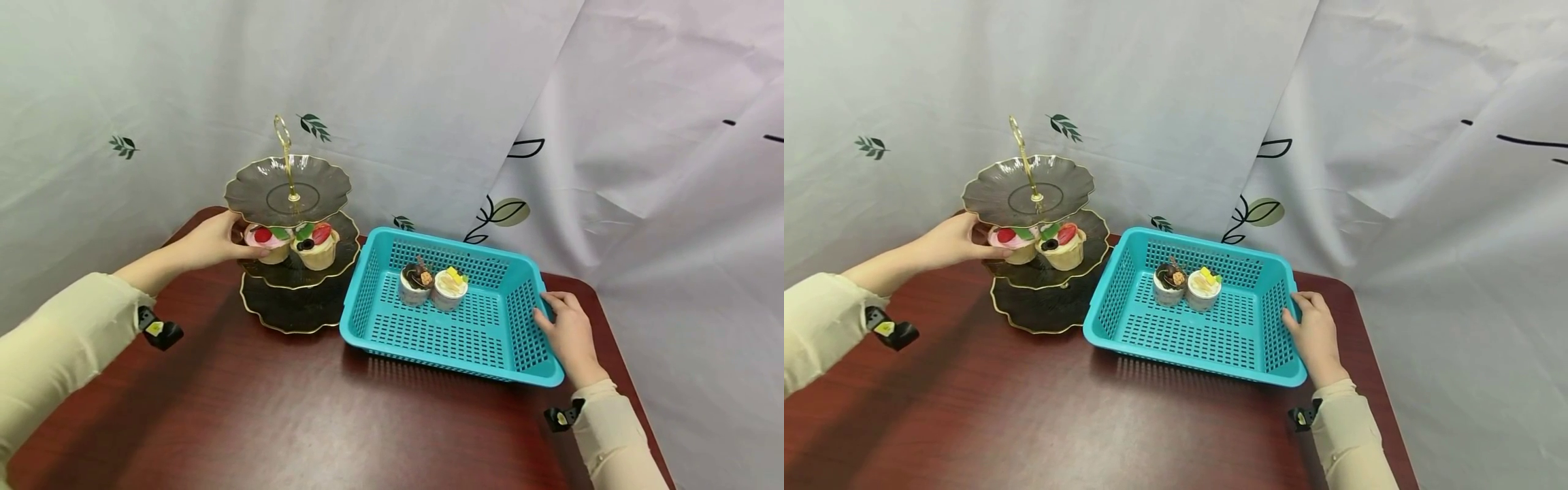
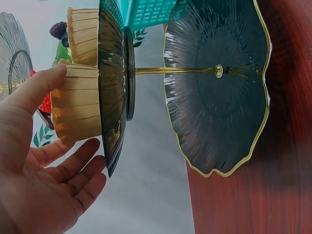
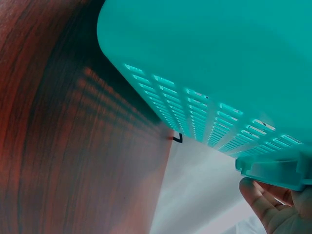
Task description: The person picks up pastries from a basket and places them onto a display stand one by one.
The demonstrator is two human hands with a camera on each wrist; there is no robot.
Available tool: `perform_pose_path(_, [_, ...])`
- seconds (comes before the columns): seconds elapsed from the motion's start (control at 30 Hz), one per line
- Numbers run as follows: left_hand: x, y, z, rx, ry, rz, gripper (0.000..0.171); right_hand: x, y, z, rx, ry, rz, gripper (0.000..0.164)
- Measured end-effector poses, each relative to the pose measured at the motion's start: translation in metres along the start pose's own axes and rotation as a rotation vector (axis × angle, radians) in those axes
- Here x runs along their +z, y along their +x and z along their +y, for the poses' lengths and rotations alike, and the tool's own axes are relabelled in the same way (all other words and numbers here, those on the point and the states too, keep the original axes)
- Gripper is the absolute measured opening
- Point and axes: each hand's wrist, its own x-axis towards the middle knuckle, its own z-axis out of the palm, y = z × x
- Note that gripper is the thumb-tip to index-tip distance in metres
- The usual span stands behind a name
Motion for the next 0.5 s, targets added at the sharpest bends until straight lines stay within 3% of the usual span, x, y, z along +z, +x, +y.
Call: perform_pose_path(0.5, [-0.0012,0.0014,-0.0008,-0.044,-0.033,-0.02,0.059,-0.0006,0.0002,-0.0012,0.01,-0.009,-0.007,0.044])
